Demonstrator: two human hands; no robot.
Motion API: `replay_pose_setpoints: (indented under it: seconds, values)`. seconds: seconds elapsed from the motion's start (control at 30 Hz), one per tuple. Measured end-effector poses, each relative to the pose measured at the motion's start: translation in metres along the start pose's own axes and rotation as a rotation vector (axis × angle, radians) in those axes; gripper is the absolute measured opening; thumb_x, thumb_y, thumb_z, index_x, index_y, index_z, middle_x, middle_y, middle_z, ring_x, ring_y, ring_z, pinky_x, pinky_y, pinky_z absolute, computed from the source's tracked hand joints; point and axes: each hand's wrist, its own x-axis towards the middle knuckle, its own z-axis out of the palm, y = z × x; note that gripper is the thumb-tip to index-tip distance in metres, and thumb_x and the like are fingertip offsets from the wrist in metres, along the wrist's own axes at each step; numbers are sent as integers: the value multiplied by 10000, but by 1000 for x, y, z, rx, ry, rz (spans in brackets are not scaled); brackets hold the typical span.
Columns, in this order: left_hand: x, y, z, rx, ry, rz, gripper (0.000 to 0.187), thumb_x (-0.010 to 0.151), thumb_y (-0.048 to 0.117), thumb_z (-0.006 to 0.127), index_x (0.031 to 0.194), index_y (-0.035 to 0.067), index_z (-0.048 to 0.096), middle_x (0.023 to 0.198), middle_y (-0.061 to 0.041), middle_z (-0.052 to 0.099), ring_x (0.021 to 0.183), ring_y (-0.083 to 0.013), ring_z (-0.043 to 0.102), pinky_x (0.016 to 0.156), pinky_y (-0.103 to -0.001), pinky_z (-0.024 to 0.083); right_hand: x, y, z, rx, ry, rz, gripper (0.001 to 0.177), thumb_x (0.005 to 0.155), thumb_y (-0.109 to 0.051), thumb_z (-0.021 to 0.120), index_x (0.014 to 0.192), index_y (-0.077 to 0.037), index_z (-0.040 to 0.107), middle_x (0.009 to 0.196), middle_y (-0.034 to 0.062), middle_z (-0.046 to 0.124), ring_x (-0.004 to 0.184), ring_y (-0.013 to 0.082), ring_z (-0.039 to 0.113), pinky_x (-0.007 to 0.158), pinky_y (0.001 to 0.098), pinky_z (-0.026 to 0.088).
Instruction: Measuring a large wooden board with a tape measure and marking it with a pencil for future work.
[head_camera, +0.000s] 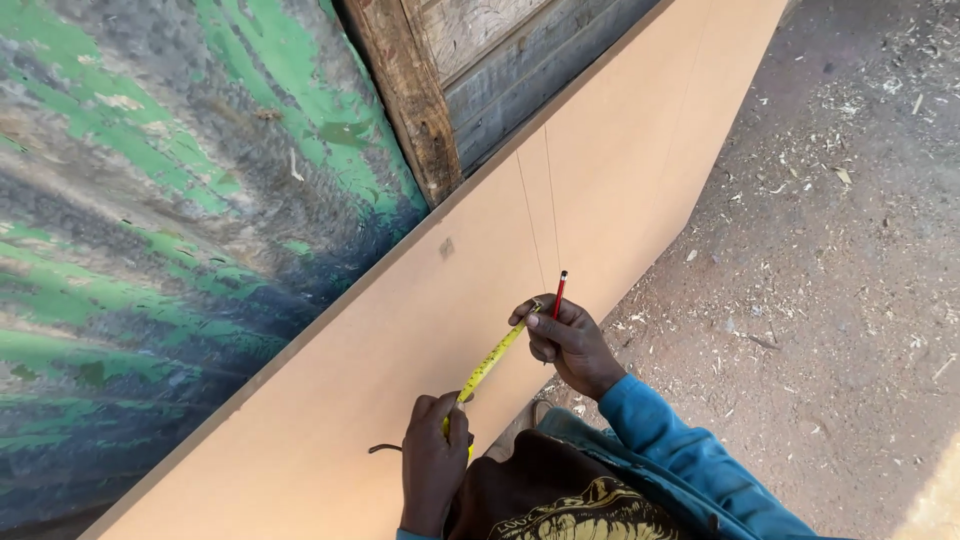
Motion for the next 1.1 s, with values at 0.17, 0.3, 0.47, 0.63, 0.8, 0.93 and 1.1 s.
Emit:
replay_pose_setpoints:
  seconds: [0.17,0.3,0.47,0.63,0.8,0.93,1.1]
  values:
    - [2,5,-31,-200,128,-37,207,833,181,584,960,153,746,930,-44,618,560,-202,747,548,-266,579,31,-15,-12,80,144,27,68,864,-36,630,925,-9,639,835,73,638,430,45,281,416,183,245]
    - [-2,-3,-61,92,757,386,142,784,103,740,922,83,712,960,-77,636,835,-214,638,744,-332,526,62,-46,-14,92,241,-89,228,820,18,635,1010,-99,592,860,163,665,413,53,268,392,184,230]
    - [-3,25,-89,352,1064,420,211,803,76,819,972,-17,734,1259,-176,563,976,-263,491,652,-353,523,106,-74,7,-20,222,-167,142,827,-15,664,960,-57,639,842,142,681,431,75,307,411,207,249]
    - [11,31,-93,573,1216,510,75,924,51,805,953,10,748,1235,-178,600,1082,-357,526,874,-471,409,129,-73,23,-67,166,-233,130,818,-55,698,939,-70,653,706,31,600,437,70,361,386,209,277]
    - [20,27,-91,528,1242,516,92,968,86,736,976,-6,734,1187,-163,658,1120,-336,551,941,-451,446,127,-79,27,-88,194,-213,104,826,-47,686,917,-53,637,733,77,607,442,96,326,407,223,278]
    - [26,21,-89,497,1246,543,75,946,48,749,977,-9,711,1153,-153,684,1141,-339,572,961,-451,492,133,-78,24,-16,148,-209,115,822,-36,696,925,-60,651,724,91,636,449,99,342,396,220,282]
    - [25,30,-92,450,1229,562,115,894,20,795,923,-25,693,1113,-169,680,1092,-345,591,953,-467,505,133,-78,25,-26,124,-206,115,820,-45,692,932,-56,669,727,102,661,450,92,376,403,216,285]
